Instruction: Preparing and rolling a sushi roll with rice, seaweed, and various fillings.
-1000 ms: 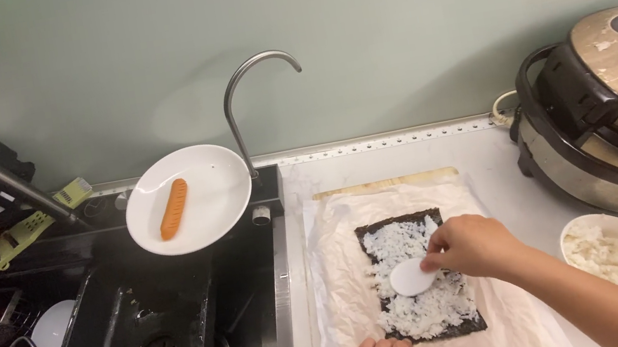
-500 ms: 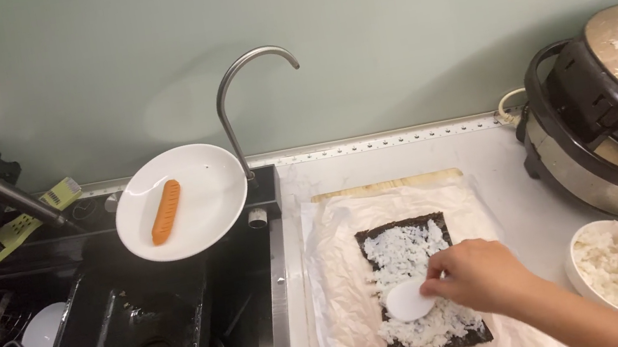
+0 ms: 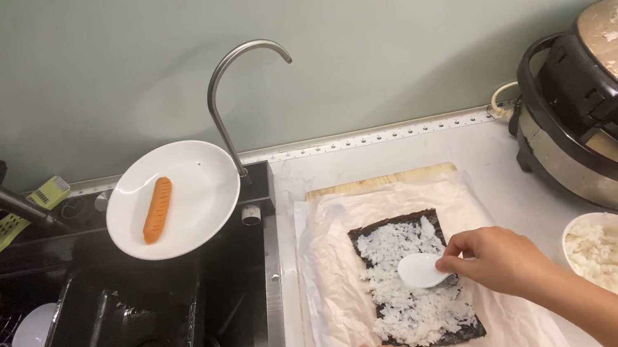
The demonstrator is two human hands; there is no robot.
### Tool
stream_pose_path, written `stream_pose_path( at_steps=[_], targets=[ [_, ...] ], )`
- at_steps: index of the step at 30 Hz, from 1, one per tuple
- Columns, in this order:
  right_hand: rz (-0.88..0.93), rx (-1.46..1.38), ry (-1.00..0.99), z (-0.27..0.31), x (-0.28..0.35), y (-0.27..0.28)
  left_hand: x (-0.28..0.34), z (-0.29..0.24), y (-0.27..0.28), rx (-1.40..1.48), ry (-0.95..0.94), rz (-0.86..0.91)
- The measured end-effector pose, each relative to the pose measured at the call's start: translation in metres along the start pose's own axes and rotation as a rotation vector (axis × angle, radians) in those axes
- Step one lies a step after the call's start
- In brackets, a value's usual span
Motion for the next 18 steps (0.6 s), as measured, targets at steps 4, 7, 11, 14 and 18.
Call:
stream_pose_path(
  at_steps=[4, 7, 11, 14, 18],
  targets=[
    [0.045, -0.013, -0.030, 0.013, 0.016, 0.002, -0.004, -0.002, 0.002, 0.026, 0.005, 0.000],
    [0.092, 0.055, 0.007, 0.024, 0.020, -0.007, -0.004, -0.004, 0.006, -0.022, 0.006, -0.016],
    [0.008, 0.069, 0.097, 0.049, 0.016, 0.003, -0.007, 0.000, 0.006, 0.011, 0.014, 0.048],
    [0.005, 0.047, 0.064, 0.057, -0.001, 0.007, -0.004, -0.002, 0.003, -0.028, -0.032, 0.024],
    [-0.017, 0.000, 0.068, 0.068, -0.023, 0.020, -0.002, -0.002, 0.001, -0.116, -0.068, 0.000]
  ],
)
Point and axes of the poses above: each hand's wrist, its own x-axis away from the middle knuckle, its own y-axis out of the back of the hand, z = x × y, the point moved 7 cm from there along -x, towards the middle knuckle, and after that the axes turned 3 degrees about z, right-handed, at the moved point
